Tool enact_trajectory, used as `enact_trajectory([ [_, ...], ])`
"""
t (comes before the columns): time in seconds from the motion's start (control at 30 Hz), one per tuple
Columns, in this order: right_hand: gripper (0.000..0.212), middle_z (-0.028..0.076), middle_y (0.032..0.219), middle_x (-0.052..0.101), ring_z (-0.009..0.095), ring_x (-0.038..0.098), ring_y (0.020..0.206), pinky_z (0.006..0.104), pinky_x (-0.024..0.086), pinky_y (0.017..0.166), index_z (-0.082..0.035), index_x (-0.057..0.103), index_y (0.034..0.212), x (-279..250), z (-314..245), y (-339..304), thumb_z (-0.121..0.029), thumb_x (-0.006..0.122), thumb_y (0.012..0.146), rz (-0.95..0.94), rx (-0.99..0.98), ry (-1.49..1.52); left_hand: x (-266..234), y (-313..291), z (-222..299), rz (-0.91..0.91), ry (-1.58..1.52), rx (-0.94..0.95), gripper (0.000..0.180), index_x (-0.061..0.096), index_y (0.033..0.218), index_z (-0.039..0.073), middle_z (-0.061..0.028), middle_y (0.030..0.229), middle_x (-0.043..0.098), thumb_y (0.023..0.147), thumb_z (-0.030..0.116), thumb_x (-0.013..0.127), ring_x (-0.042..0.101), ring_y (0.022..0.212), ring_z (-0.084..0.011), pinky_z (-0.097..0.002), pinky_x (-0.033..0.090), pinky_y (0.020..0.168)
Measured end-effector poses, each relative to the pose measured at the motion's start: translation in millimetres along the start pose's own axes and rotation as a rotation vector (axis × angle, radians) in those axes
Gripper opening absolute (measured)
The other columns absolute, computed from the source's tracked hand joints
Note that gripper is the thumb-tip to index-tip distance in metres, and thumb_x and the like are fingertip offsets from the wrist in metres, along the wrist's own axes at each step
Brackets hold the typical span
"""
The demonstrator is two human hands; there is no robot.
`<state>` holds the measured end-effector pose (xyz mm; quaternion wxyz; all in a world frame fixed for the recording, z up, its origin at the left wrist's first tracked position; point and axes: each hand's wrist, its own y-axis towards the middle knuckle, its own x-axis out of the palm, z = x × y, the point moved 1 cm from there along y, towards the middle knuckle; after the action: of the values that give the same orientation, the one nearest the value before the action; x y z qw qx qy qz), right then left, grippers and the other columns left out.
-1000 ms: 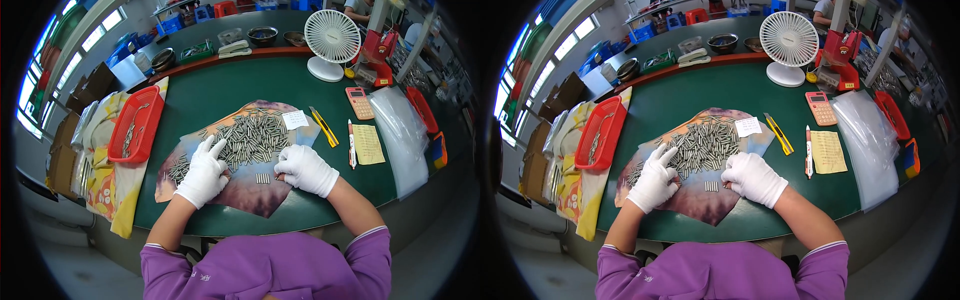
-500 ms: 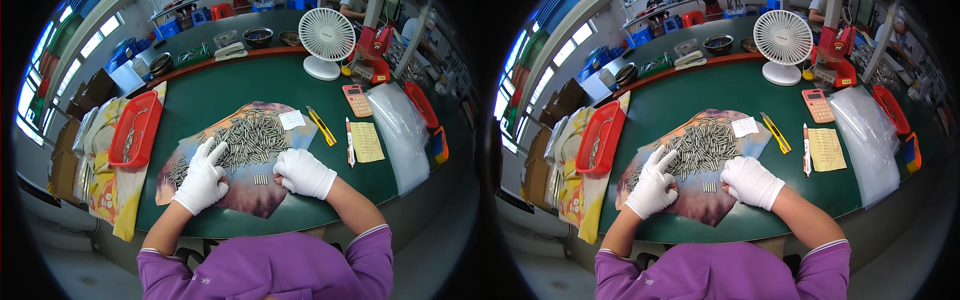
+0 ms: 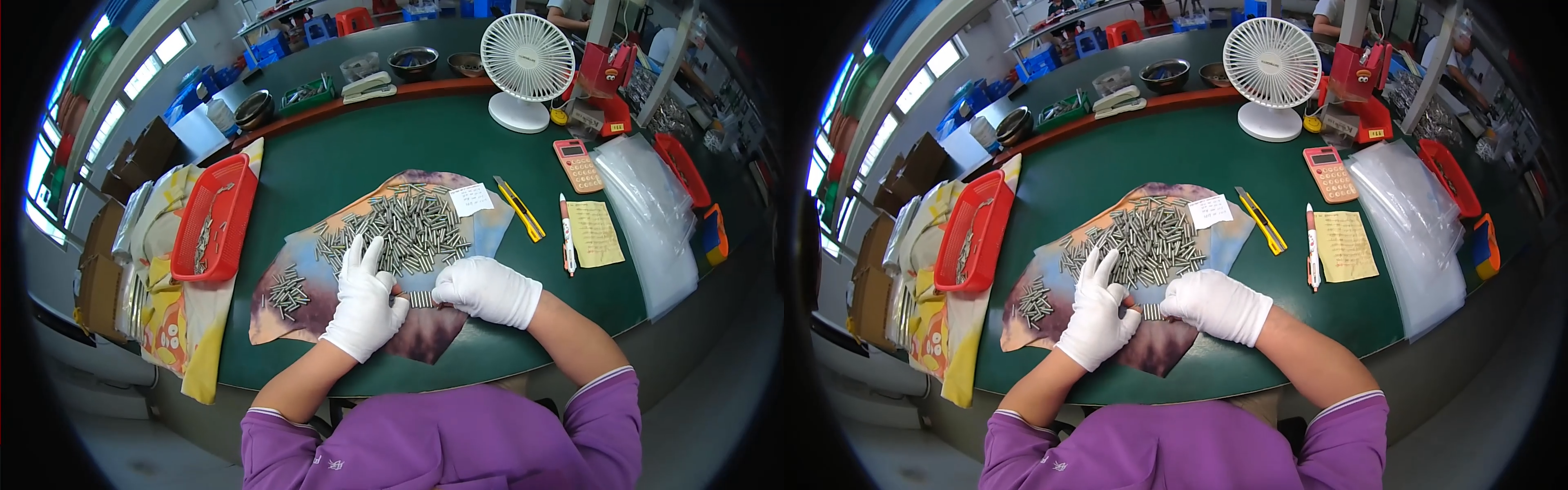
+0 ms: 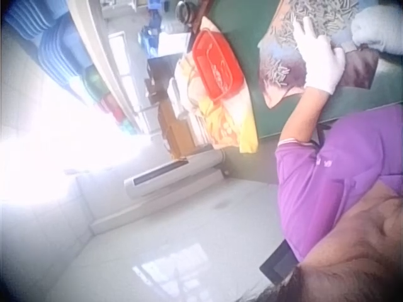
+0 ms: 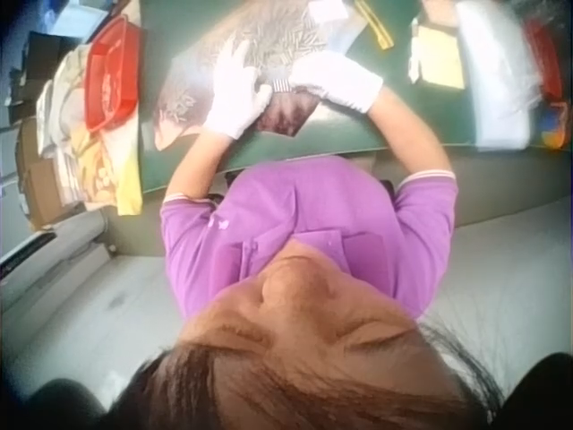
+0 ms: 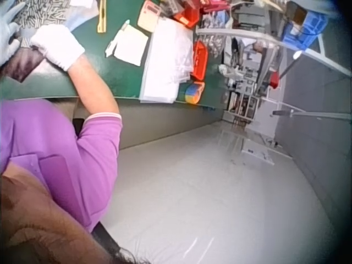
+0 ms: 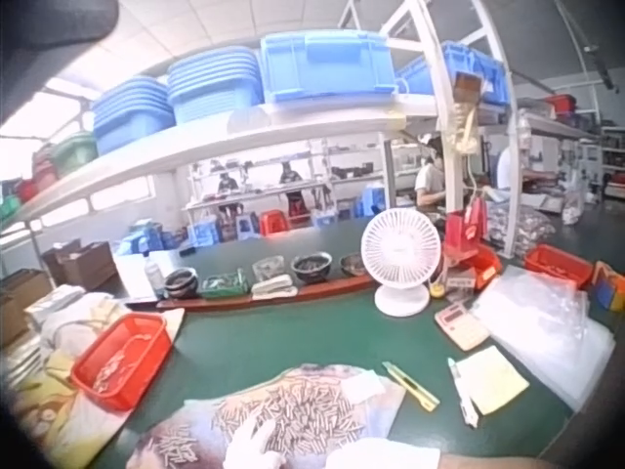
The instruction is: The person sorts and inspects small metal pins by hand at a factory workbench.
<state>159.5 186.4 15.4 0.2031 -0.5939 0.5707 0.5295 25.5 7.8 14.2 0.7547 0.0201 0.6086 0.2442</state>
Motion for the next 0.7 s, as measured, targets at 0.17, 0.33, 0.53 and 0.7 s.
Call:
enact_trajectory([
  [0.17,0.009,0.008,0.08,0.061,0.029,0.064,0.074,0.0407,0.052,0.064,-0.01,0.062,0.086,1.1,0.2,1.3,-0.007,0.062,0.078,0.03,0.022,-0.009,-4.0,-0.9,-5.8,-0.018,-0.066,0.055,0.018,0.064,0.076,0.001,-0.0329,0.141,0.044,0.069,0.014,0.075,0.033,0.135,-0.0551,-0.0596,0.029,0.112],
  [0.33,0.014,0.008,0.082,0.063,0.029,0.064,0.077,0.0412,0.053,0.067,-0.01,0.066,0.091,0.1,-2.4,4.5,-0.013,0.069,0.078,0.053,0.157,-0.055,-17.9,1.1,-5.5,-0.143,-0.091,0.065,0.022,0.062,0.078,0.001,-0.0307,0.144,0.042,0.069,0.014,0.079,0.031,0.138,-0.0544,-0.0566,0.032,0.112],
  [0.53,0.012,0.008,0.078,0.058,0.03,0.061,0.08,0.043,0.05,0.068,-0.009,0.063,0.084,-3.1,-5.8,1.5,-0.017,0.068,0.077,0.083,0.25,-0.157,-16.7,1.6,-5.6,-0.168,-0.123,0.078,0.023,0.064,0.074,0.003,-0.0279,0.144,0.045,0.064,0.014,0.081,0.032,0.138,-0.0526,-0.0561,0.032,0.113],
  [0.7,0.011,0.008,0.076,0.057,0.029,0.061,0.077,0.0427,0.049,0.065,-0.009,0.063,0.08,-0.6,-8.7,2.3,-0.017,0.069,0.077,0.073,0.274,-0.177,-15.8,2.1,-5.6,-0.124,-0.151,0.117,0.023,0.063,0.073,0.004,-0.025,0.143,0.047,0.062,0.012,0.082,0.034,0.137,-0.052,-0.0567,0.034,0.111],
])
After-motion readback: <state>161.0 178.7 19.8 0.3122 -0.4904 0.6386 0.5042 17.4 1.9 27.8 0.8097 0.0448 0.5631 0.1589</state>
